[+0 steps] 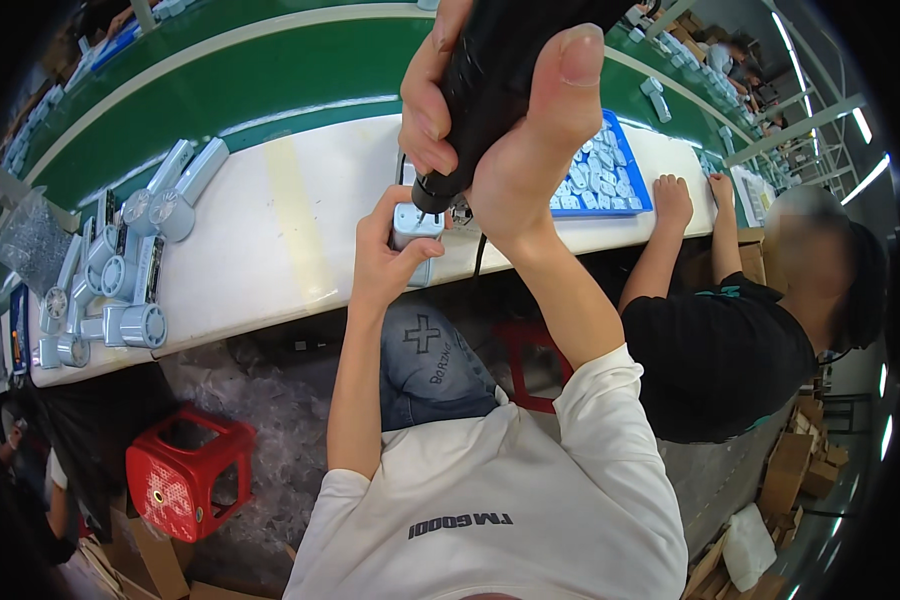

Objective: Fasten components of an electronic device using an electric screwdriver at a manual assembly station.

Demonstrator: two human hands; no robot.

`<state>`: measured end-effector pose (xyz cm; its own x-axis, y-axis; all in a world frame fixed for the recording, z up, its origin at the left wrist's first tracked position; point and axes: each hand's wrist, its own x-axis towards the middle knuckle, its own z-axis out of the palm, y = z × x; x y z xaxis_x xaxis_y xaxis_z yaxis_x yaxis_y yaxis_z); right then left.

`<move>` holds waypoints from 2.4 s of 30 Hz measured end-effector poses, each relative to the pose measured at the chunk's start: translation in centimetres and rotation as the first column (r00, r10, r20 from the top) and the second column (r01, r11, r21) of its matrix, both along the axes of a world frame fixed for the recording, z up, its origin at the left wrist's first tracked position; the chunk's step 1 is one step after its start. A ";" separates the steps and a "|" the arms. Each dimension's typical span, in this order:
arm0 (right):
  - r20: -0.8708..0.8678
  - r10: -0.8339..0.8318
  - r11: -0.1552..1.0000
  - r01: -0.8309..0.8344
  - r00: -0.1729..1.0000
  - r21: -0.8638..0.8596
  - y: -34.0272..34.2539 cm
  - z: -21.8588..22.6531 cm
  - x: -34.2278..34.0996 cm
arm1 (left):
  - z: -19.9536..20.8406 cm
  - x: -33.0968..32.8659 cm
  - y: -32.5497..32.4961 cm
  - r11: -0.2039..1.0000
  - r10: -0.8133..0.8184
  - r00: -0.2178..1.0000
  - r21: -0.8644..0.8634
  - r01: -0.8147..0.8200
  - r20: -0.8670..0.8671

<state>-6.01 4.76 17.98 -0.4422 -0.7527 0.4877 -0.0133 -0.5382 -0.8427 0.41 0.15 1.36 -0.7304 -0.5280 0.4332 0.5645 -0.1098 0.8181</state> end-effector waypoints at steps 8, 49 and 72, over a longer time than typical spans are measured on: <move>-0.048 -0.050 0.997 0.053 0.998 0.061 1.0 0.8 0.7 | 0.6 0.3 0.0 0.999 0.044 0.998 -0.023 -0.043 0.051; 0.074 -0.501 0.864 0.494 0.862 0.093 21.5 -12.0 -2.3 | 7.0 -8.7 -17.3 0.441 0.591 0.802 -0.866 -0.235 0.084; -0.004 -0.703 0.678 0.672 0.711 0.297 26.8 -15.3 -1.0 | 2.4 -13.8 -24.7 0.022 0.757 0.628 -0.953 -0.301 -0.181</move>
